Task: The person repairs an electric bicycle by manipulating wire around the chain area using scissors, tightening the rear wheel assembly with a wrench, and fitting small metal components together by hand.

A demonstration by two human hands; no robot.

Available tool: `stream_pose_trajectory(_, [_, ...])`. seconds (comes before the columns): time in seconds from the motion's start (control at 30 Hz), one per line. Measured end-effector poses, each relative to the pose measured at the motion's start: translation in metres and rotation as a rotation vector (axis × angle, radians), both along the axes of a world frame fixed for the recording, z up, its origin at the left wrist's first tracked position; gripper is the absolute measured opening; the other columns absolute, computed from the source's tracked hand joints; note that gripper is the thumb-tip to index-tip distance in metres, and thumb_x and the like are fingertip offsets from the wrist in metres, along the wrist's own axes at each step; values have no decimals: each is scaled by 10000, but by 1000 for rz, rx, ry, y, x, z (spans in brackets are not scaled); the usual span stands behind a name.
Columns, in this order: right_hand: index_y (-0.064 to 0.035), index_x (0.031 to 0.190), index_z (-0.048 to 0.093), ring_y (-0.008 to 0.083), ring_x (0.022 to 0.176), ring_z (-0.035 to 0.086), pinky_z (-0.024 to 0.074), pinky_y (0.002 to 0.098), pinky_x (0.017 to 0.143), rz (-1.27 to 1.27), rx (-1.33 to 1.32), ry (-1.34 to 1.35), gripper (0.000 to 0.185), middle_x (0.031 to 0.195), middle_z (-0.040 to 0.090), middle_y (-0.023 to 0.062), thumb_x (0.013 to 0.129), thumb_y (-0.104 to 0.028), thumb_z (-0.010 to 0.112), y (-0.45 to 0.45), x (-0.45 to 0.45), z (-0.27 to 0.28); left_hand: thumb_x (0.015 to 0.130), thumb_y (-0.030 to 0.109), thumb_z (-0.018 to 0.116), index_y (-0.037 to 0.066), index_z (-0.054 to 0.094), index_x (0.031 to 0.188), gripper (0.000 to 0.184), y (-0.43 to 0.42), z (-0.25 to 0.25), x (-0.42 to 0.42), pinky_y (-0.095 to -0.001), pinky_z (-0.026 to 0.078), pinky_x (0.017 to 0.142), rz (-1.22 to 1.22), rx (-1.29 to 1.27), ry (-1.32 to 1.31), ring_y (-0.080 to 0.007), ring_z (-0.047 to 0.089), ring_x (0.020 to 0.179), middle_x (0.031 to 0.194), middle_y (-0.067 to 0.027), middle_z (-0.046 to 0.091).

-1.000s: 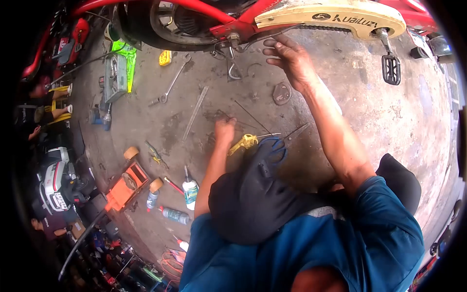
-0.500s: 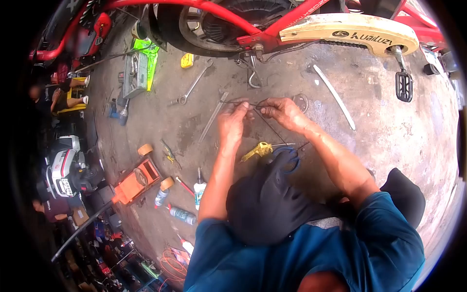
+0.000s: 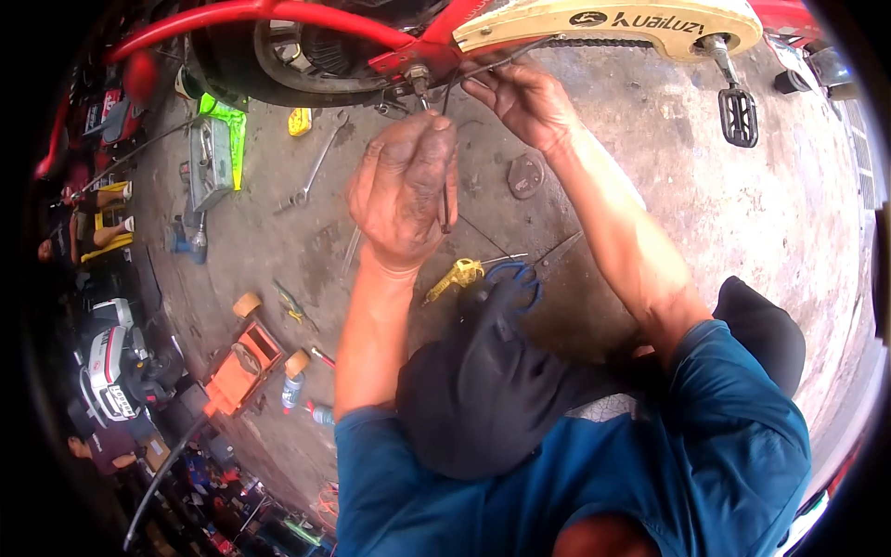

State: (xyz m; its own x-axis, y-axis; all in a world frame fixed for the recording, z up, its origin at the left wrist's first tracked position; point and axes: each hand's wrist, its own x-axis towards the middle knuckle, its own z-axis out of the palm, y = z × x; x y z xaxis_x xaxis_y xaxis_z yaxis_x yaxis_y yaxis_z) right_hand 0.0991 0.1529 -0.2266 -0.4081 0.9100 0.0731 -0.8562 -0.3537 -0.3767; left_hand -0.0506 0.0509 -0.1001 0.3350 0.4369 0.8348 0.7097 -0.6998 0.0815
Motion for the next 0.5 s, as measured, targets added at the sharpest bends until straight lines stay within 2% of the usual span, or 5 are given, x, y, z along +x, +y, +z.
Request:
stream_pose_trajectory(0.1, [24, 1258, 516, 273, 1165, 567, 430, 442, 1037, 61, 2, 79, 414, 1230, 608, 131, 862, -62, 603, 8, 0, -3, 735, -37, 680, -7, 628, 1058, 329, 3, -9, -2, -396, 567, 660, -21, 50, 83, -319, 659, 795, 945, -162, 640])
stream_pose_trajectory(0.3, [15, 1268, 516, 277, 1184, 553, 413, 447, 1053, 96, 67, 100, 428, 1233, 609, 132, 851, -45, 584, 12, 4, 0, 772, -5, 634, 4, 606, 1108, 338, 0, -20, -7, -417, 569, 706, -13, 7, 170, -324, 657, 828, 1005, -168, 638])
stream_pose_trajectory(0.4, [27, 1265, 505, 288, 1173, 564, 448, 436, 1005, -10, 15, 93, 434, 1241, 597, 160, 856, -103, 569, 1, 2, 6, 703, -79, 700, 15, 634, 1103, 416, -4, -33, -10, -389, 569, 693, -24, -48, 191, -335, 673, 839, 983, -176, 650])
stream_pose_trajectory(0.5, [26, 1188, 540, 274, 1034, 629, 523, 392, 865, -191, -191, -209, 353, 1143, 630, 171, 901, -181, 556, -20, -6, 15, 724, -73, 695, 20, 629, 1118, 410, -8, -42, -9, -399, 575, 702, -56, -71, 193, -335, 673, 840, 1000, -176, 646])
